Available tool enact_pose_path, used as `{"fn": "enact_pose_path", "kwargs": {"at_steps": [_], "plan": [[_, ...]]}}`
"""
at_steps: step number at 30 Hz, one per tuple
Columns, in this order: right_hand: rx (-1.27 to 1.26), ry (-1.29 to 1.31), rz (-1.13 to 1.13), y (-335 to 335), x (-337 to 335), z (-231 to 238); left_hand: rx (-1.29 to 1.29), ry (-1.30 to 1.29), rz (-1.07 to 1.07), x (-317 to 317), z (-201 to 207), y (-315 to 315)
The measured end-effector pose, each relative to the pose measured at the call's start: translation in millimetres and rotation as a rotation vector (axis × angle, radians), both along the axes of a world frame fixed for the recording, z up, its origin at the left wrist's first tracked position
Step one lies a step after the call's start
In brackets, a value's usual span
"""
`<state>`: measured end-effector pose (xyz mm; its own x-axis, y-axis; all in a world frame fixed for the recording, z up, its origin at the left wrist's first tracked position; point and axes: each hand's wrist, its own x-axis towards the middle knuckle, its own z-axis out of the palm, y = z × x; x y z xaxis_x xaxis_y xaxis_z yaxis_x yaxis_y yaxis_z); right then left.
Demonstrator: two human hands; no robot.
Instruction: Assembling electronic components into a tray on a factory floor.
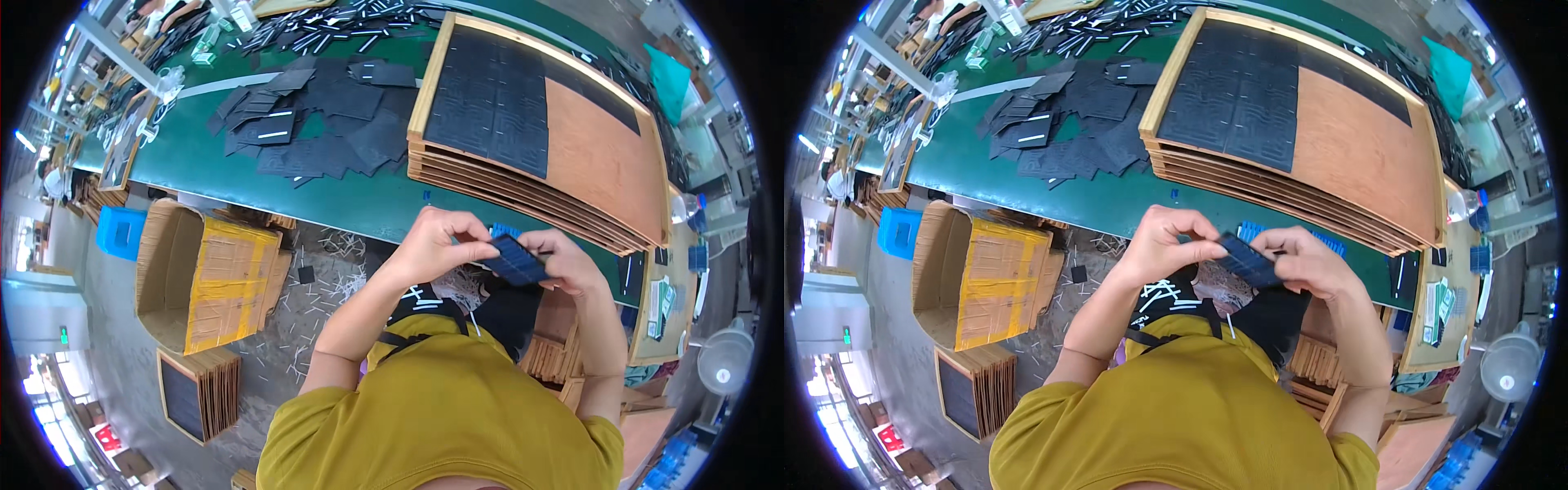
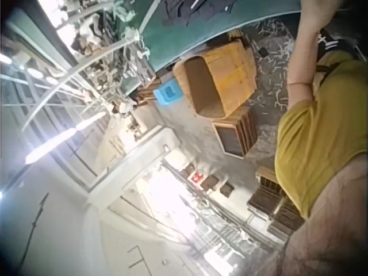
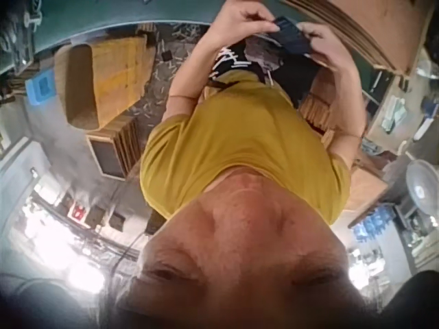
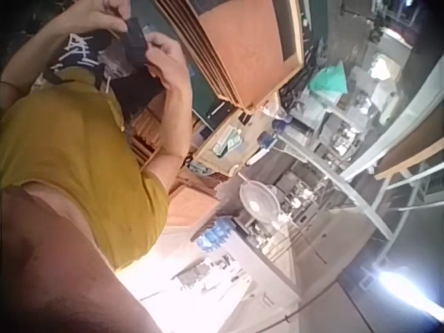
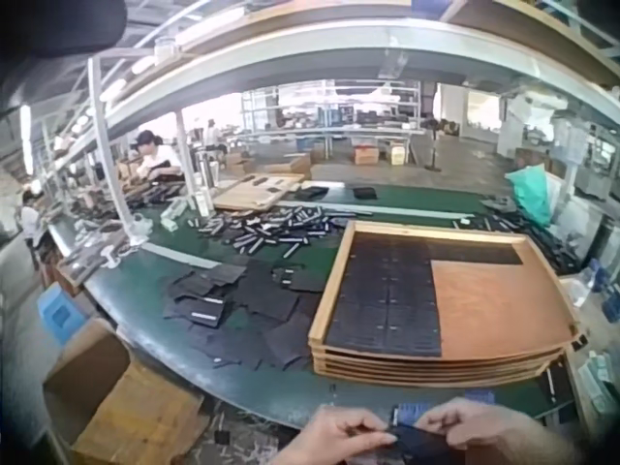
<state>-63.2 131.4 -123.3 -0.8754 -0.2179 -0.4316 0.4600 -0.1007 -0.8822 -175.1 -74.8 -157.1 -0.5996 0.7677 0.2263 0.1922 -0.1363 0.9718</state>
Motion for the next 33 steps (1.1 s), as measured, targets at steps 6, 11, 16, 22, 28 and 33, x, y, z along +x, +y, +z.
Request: {"fn": "enact_pose_path", "kwargs": {"at_steps": [6,11,16,22,28,33], "plan": [[-0.159,-0.010,0.189,-18,-2,-23,0.057,0.163,-0.197,-13,9,-13],[-0.045,0.056,0.222,-8,-6,14,0.045,0.342,-0.177,-26,27,-22],[0.615,0.481,-0.200,60,-24,75,-0.380,0.012,0.470,-125,20,-45],[1.265,0.755,-0.147,173,-118,51,-0.677,0.887,0.854,-232,-83,-22],[1.228,0.656,-0.046,184,-140,40,-0.823,0.817,0.761,-223,-80,-40],[1.174,0.571,-0.014,180,-146,43,-0.742,1.005,0.690,-215,-75,-55]]}}
